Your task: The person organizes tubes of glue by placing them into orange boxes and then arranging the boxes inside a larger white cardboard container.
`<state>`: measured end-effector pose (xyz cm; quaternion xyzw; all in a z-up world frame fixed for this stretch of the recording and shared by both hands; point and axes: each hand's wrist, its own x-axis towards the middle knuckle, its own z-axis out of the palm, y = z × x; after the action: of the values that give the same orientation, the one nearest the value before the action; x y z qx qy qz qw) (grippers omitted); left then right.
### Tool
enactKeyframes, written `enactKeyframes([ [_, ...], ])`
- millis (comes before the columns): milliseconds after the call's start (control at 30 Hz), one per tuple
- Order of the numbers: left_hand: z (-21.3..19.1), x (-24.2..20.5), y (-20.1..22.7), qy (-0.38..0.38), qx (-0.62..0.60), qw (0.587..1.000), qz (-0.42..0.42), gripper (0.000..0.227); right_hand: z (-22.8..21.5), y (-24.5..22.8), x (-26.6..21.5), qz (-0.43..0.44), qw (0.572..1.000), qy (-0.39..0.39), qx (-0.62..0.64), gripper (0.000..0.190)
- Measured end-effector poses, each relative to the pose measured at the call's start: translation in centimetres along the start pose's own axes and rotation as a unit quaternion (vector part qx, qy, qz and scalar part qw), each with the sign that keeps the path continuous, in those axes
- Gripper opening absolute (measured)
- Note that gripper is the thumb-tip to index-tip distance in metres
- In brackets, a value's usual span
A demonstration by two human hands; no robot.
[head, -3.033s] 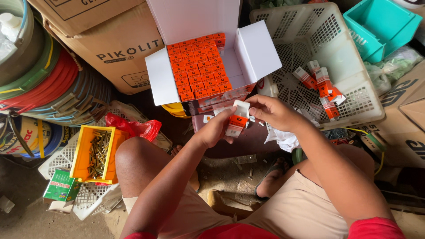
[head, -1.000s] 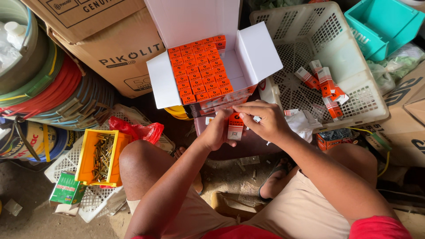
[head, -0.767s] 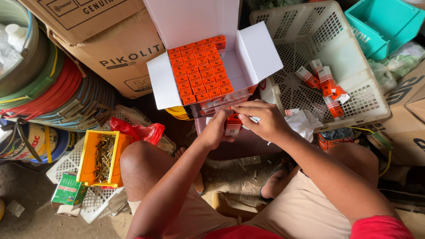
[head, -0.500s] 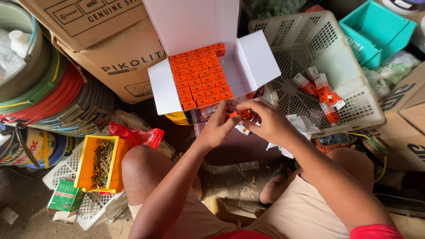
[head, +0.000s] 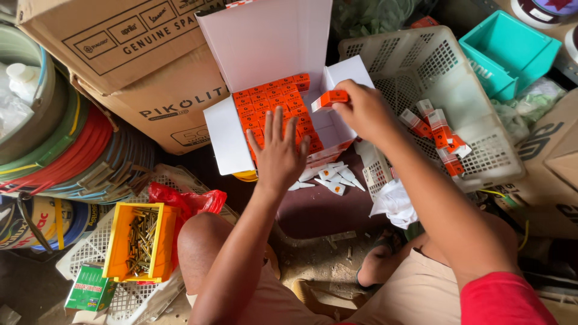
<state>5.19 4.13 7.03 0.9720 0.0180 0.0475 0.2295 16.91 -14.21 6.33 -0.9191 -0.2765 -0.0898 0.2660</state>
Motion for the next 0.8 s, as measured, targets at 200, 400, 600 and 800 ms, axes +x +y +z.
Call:
enactKeyframes([
  [200, 3.5, 0.6, -2.0, -0.029, 0.06, 0.998, 0.014, 0.064, 7.7, 1.3, 3.2, 0.083, 0.993, -0.069, -0.046, 0.021],
  [400, 3.7, 0.7, -1.8, -0.064, 0.094, 0.993, 0.013, 0.062, 9.8, 0.7, 4.7, 0.126, 0.991, -0.03, -0.021, 0.024],
  [600, 4.9, 1.0, -2.3, -0.052, 0.108, 0.993, 0.013, 0.063, 11.7, 2.8, 7.0, 0.137, 0.99, -0.029, -0.012, 0.027],
  [800, 5.0, 1.1, -2.5, -0.058, 0.113, 0.992, 0.018, 0.064, 10.9, 1.5, 7.5, 0.172, 0.984, -0.051, 0.013, 0.034],
])
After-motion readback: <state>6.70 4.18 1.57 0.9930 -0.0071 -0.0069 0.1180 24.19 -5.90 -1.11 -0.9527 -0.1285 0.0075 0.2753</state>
